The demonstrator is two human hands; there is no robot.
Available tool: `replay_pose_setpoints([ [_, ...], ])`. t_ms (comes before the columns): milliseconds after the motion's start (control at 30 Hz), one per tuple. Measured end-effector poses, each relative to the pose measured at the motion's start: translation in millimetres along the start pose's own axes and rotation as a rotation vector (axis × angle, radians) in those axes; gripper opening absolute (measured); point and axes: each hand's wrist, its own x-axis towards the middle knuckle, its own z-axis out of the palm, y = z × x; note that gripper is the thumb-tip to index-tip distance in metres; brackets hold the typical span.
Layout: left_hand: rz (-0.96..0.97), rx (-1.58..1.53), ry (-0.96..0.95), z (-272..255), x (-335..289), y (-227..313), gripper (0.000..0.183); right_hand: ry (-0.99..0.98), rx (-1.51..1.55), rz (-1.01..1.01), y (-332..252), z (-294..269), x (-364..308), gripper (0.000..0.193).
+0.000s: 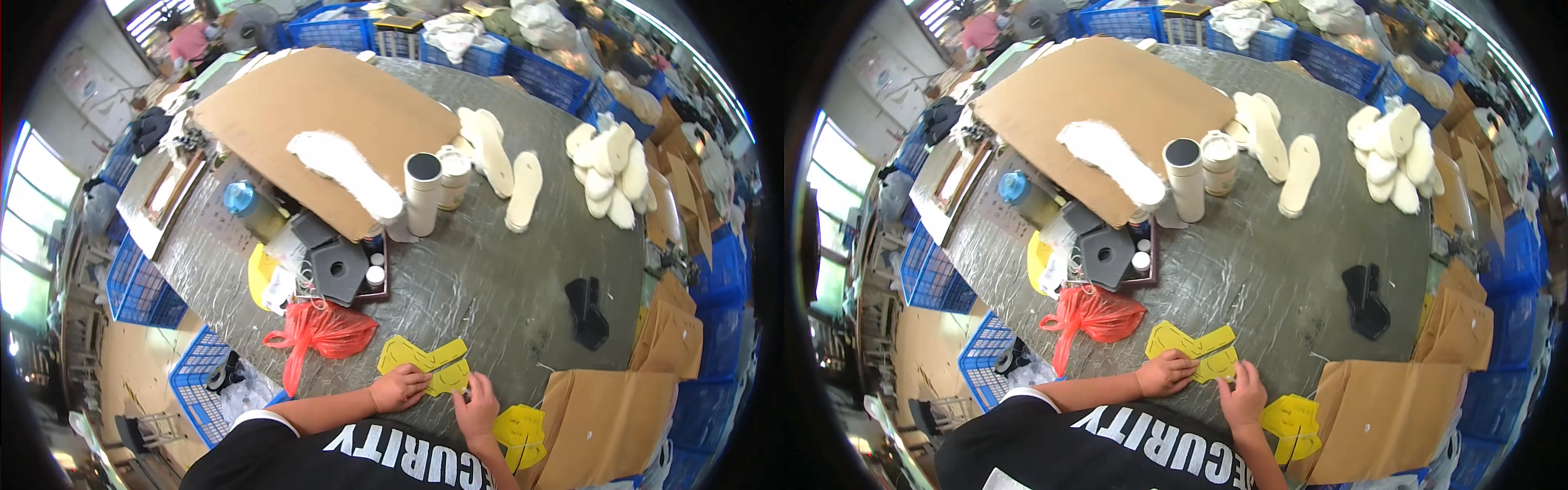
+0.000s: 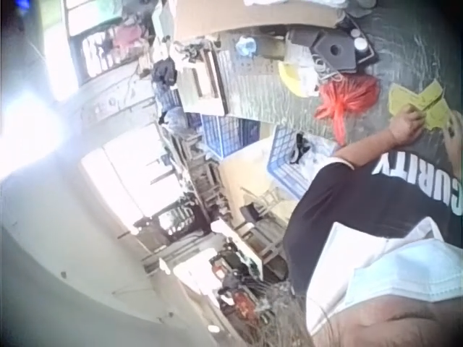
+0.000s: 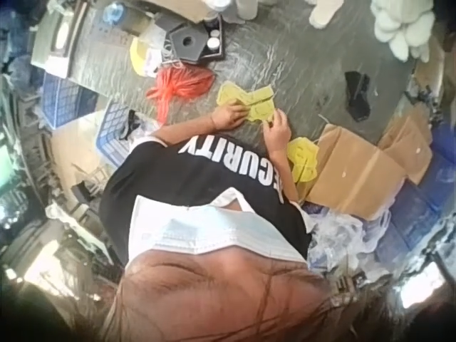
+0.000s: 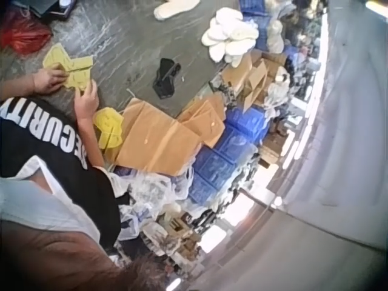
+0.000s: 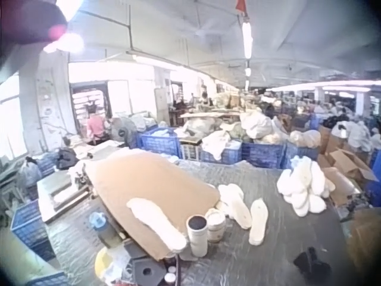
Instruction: Organize and mark yellow shoe pattern templates before placing them into an envelope.
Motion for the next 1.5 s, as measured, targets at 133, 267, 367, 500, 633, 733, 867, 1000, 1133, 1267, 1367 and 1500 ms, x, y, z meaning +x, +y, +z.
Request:
replay_pose_setpoints([
  [133,0.015,0.011,0.01,1,-3,0,0.025,0.112,-0.085,-0.06,7,-7,37,0.036],
  [267,0.028,-0.032,0.022,8,-4,-2,0.026,0.042,-0.181,-0.093,15,8,71,0.038],
  [367,0.072,-0.049,0.05,10,-5,-3,0.025,0.022,-0.257,-0.202,-4,20,83,0.042],
  [500,0.05,-0.042,0.054,13,-7,-2,0.023,-0.061,-0.165,-0.378,-36,37,82,0.041],
  [633,0.061,-0.084,0.124,20,-10,-3,0.026,-0.209,-0.073,-0.489,-67,58,77,0.034],
  [733,-0.173,-0.326,0.021,17,-8,1,0.033,-0.254,-0.044,-0.575,-87,69,75,0.029],
  [867,-0.181,-0.374,0.111,27,-16,-3,0.037,-0.284,-0.008,-0.671,-122,75,79,0.029],
  [1000,-0.19,-0.412,0.144,26,-19,0,0.035,-0.312,0.021,-0.731,-152,81,85,0.027],
  [1133,-0.186,-0.443,0.16,21,-18,0,0.033,-0.322,0.025,-0.772,-171,95,84,0.025],
  [1267,-0.172,-0.472,0.169,16,-12,2,0.032,-0.34,0.05,-0.805,-181,99,83,0.024],
  [1367,-0.16,-0.493,0.171,13,-6,4,0.03,-0.31,0.08,-0.815,-184,95,87,0.022],
  [1500,-0.147,-0.511,0.168,8,2,3,0.029,-0.232,0.115,-0.765,-187,84,101,0.018],
])
